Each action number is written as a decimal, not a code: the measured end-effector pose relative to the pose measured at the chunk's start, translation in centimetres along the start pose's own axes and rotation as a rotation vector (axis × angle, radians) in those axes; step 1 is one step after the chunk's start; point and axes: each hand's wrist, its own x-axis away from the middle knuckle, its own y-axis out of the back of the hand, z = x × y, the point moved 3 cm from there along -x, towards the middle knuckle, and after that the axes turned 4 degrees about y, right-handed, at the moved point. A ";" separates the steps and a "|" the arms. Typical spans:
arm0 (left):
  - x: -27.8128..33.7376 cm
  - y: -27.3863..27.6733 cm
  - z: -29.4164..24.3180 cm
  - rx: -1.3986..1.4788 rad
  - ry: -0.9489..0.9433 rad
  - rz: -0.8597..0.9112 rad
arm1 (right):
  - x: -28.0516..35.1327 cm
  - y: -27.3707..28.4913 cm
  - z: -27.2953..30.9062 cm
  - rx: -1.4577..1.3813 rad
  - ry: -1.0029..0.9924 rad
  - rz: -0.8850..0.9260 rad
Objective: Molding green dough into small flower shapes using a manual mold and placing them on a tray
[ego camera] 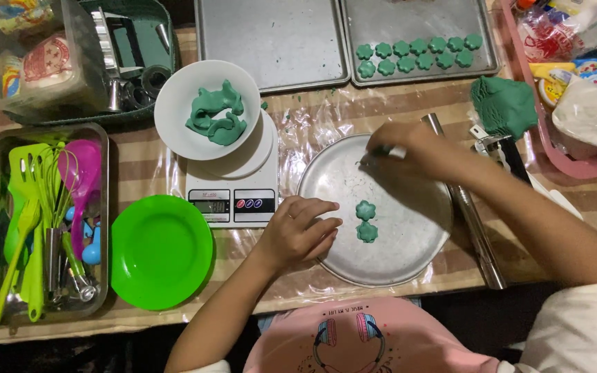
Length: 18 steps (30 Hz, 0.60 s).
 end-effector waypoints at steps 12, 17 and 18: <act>-0.7 1.6 0.1 0.023 0.013 0.102 | -5.8 7.3 1.8 -0.763 -0.501 -0.369; 0.9 0.3 1.7 0.157 0.380 -0.039 | -3.6 0.8 5.3 -0.676 -0.060 -0.231; 0.4 0.7 1.8 0.292 0.527 -0.045 | -3.3 0.1 6.9 -0.607 -0.072 -0.199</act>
